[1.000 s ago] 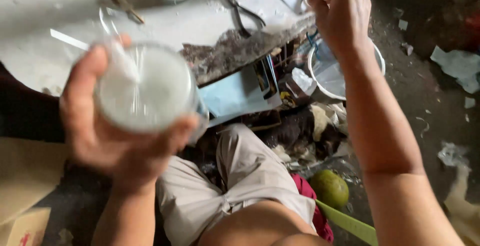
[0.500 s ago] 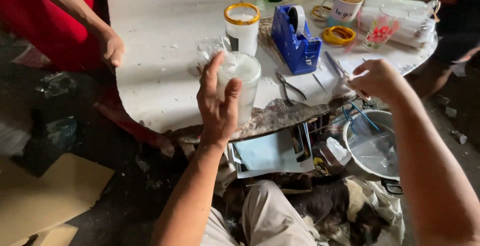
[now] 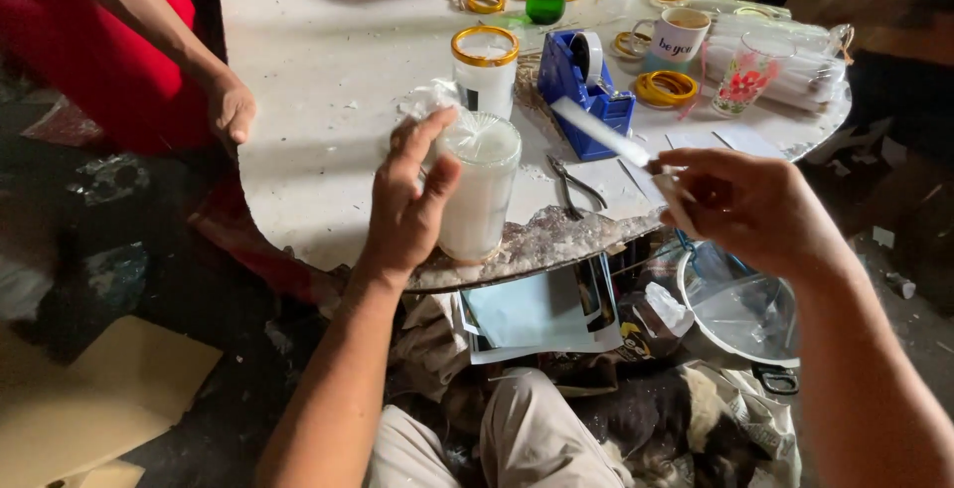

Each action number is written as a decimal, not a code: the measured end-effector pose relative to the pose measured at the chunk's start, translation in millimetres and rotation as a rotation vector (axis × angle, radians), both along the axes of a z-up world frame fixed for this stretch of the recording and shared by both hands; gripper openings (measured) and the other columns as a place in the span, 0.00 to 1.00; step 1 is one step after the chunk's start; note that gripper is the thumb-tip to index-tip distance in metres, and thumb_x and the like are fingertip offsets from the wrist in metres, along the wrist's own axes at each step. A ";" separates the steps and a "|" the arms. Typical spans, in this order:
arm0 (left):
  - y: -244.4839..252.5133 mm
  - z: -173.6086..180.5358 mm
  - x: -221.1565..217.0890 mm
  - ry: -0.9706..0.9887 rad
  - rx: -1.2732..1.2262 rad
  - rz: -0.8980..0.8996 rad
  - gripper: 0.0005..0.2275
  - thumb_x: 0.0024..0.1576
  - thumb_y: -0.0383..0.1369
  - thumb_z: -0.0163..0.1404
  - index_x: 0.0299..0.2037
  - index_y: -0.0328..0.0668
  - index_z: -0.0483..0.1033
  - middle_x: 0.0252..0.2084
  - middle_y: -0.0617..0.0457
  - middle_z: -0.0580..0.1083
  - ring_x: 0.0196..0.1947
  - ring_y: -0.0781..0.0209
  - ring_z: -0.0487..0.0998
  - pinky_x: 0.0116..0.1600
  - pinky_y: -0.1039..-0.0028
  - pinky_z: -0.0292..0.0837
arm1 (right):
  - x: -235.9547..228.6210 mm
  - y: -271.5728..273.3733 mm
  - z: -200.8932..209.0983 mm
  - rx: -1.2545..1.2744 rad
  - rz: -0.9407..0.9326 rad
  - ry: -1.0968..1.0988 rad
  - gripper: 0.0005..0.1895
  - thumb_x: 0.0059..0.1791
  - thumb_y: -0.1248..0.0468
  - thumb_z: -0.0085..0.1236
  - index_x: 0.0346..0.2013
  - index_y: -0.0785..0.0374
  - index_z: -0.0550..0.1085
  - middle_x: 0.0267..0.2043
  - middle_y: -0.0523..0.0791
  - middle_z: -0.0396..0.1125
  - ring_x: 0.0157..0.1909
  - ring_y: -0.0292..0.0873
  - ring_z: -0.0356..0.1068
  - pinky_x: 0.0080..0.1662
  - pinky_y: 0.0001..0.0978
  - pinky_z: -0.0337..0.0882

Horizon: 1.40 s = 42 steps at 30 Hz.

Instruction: The person wraps a clear plastic film around a white cylindrical container with a gold rim, smoothing the film and securing it with tape. They repeat this process on a second identical cylinder, using a tape dispenser and scissors on the table.

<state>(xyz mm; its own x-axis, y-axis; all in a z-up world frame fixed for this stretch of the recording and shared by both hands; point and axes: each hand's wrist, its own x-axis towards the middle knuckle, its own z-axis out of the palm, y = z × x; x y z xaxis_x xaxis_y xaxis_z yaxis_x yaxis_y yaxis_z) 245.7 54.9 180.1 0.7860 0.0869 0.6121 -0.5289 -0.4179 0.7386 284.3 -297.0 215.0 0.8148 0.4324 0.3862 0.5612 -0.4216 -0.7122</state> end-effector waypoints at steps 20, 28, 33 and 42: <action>20.2 53.0 34.2 -0.049 0.157 -0.382 0.27 0.66 0.55 0.43 0.47 0.33 0.80 0.47 0.39 0.77 0.53 0.49 0.78 0.63 0.57 0.66 | 20.7 107.5 62.2 -0.475 0.211 -0.359 0.25 0.39 0.58 0.72 0.50 0.57 0.80 0.31 0.53 0.71 0.26 0.57 0.74 0.32 0.52 0.74; 18.3 71.4 18.6 -0.065 0.111 -0.351 0.27 0.66 0.55 0.43 0.49 0.35 0.80 0.45 0.41 0.77 0.50 0.53 0.76 0.63 0.60 0.66 | 14.8 102.5 63.2 -0.459 0.262 -0.311 0.22 0.43 0.67 0.66 0.51 0.64 0.80 0.35 0.57 0.74 0.31 0.60 0.77 0.34 0.50 0.77; 24.2 92.2 4.5 -0.067 0.087 -0.330 0.26 0.66 0.56 0.44 0.49 0.37 0.80 0.43 0.43 0.76 0.49 0.55 0.76 0.62 0.62 0.66 | 24.6 93.7 55.0 -0.421 0.257 -0.308 0.22 0.43 0.71 0.65 0.53 0.67 0.79 0.36 0.58 0.74 0.32 0.59 0.77 0.35 0.50 0.78; 30.2 34.7 -4.0 -0.197 0.362 0.001 0.19 0.49 0.27 0.67 0.47 0.27 0.75 0.62 0.21 0.63 0.64 0.17 0.64 0.67 0.42 0.60 | 111.8 -15.6 -28.1 -0.365 -0.545 -0.382 0.21 0.50 0.60 0.67 0.59 0.47 0.79 0.33 0.45 0.74 0.38 0.50 0.76 0.40 0.45 0.75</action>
<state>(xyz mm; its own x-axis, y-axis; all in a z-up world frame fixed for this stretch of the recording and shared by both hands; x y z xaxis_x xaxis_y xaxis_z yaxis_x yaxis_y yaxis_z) 241.7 85.1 214.8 0.6507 -0.1612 0.7420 -0.6452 -0.6326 0.4284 396.1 -312.6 186.9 0.7879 0.1616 0.5942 0.3859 -0.8815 -0.2720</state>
